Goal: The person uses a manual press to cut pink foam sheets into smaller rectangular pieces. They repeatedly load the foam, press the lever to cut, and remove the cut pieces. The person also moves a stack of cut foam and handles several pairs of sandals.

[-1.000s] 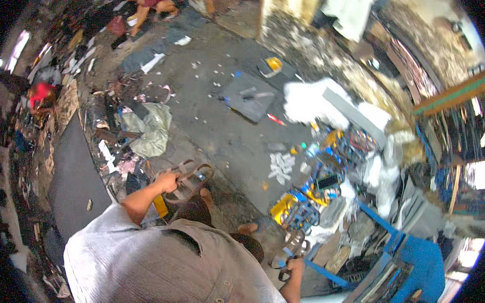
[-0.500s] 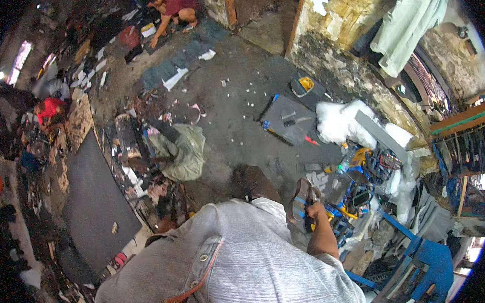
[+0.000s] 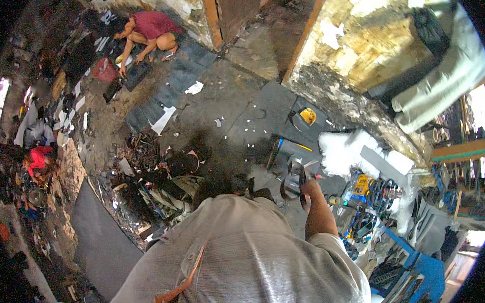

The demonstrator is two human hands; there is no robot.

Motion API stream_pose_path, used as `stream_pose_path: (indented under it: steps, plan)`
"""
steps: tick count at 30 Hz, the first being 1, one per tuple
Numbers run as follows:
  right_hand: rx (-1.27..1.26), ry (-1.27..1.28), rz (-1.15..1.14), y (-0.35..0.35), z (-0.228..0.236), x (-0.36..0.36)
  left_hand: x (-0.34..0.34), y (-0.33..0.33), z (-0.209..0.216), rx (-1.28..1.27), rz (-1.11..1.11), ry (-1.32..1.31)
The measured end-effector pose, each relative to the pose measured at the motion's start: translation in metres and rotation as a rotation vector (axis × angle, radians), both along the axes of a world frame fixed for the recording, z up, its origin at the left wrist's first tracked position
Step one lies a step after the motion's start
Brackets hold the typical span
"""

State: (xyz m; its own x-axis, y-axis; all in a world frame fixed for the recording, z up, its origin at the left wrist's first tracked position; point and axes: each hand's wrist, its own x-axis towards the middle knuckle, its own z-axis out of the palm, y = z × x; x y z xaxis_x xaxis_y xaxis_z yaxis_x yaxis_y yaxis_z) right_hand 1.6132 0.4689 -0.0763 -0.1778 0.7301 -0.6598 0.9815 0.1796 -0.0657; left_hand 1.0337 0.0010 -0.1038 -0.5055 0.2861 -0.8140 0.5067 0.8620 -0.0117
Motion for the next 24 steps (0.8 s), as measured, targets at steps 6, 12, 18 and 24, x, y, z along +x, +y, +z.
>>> stream_pose_path:
  steps: [6,12,18,24]
  plan:
    - [0.164,0.392,-0.390,0.173,0.070,-0.116,-0.134,0.206,0.007,0.072,-0.002,0.066]
    - [0.113,0.264,-0.590,0.249,-0.010,-0.168,-0.298,0.477,0.000,0.111,-0.337,0.137]
    - [-0.250,0.161,-1.265,0.211,-0.017,-0.234,-0.398,0.790,0.018,0.226,-0.851,0.161]
    - [-0.448,0.149,-1.567,0.243,-0.007,-0.316,-0.387,1.094,0.018,0.236,-1.299,0.009]
